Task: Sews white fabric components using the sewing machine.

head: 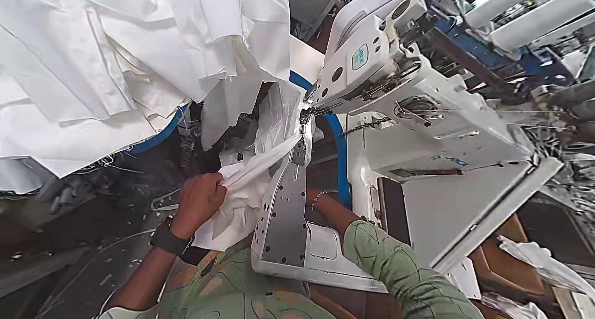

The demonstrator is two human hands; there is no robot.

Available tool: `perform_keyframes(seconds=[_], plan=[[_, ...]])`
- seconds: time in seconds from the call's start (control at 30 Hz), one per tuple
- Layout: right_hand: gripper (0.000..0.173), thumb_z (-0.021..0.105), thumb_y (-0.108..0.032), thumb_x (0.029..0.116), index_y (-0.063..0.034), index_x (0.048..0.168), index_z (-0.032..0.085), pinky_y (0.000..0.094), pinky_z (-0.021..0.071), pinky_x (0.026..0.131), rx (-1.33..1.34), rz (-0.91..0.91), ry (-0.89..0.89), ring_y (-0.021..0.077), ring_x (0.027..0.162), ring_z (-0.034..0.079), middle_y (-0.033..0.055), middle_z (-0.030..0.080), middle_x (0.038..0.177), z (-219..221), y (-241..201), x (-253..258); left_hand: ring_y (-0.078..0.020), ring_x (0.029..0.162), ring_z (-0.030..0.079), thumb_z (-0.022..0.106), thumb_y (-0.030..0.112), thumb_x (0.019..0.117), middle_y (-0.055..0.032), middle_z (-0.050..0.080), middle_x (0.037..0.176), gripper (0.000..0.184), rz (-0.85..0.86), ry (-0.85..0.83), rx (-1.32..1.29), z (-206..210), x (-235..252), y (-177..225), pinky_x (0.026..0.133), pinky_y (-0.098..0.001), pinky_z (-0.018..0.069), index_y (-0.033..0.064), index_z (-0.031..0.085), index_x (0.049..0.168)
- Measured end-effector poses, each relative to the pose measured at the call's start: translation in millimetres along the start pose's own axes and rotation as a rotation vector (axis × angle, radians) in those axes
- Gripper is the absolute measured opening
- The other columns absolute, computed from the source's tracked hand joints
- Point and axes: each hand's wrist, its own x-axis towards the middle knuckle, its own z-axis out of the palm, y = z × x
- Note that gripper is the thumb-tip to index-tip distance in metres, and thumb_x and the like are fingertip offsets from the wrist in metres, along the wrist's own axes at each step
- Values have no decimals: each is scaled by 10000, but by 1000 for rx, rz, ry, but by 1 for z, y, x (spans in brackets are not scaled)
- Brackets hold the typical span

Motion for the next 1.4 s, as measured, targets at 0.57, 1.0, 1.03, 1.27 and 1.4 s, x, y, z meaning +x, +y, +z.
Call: perform_keyframes(seconds=[0.57,1.0,1.03,1.27,1.4], plan=[[284,703,-301,937,-29,864,743,128,516,818,404,-169,1236,30,933,639,91,691,976,112,-30,-133,93,631,561,510,138,964,148,601,664,264,584,-146,-856,33,-42,-1,594,-128,479,168,649,741],[209,639,-144,950,6,824,710,295,551,700,370,-281,1007,178,769,676,124,689,794,105,-26,-149,-10,519,543,614,444,978,-15,598,595,408,631,389,-366,58,-62,34,501,-173,430,50,700,911],[207,616,-114,947,17,818,711,336,551,633,270,-179,1047,203,683,683,129,688,735,94,-26,-161,-23,494,520,591,429,999,-16,570,569,405,663,415,-374,60,-61,38,481,-176,408,49,691,897],[58,676,-74,843,-56,797,705,360,506,445,-110,-138,899,237,578,679,93,662,674,63,-95,-135,-107,475,534,498,166,1001,-22,543,553,228,859,417,-373,85,-38,49,453,-241,418,65,681,911],[130,627,-86,925,-16,851,708,406,515,465,-156,18,834,292,572,684,141,669,672,31,-94,-149,-93,521,558,528,210,1048,-29,602,598,262,828,491,-476,82,-20,54,509,-207,441,52,724,977]])
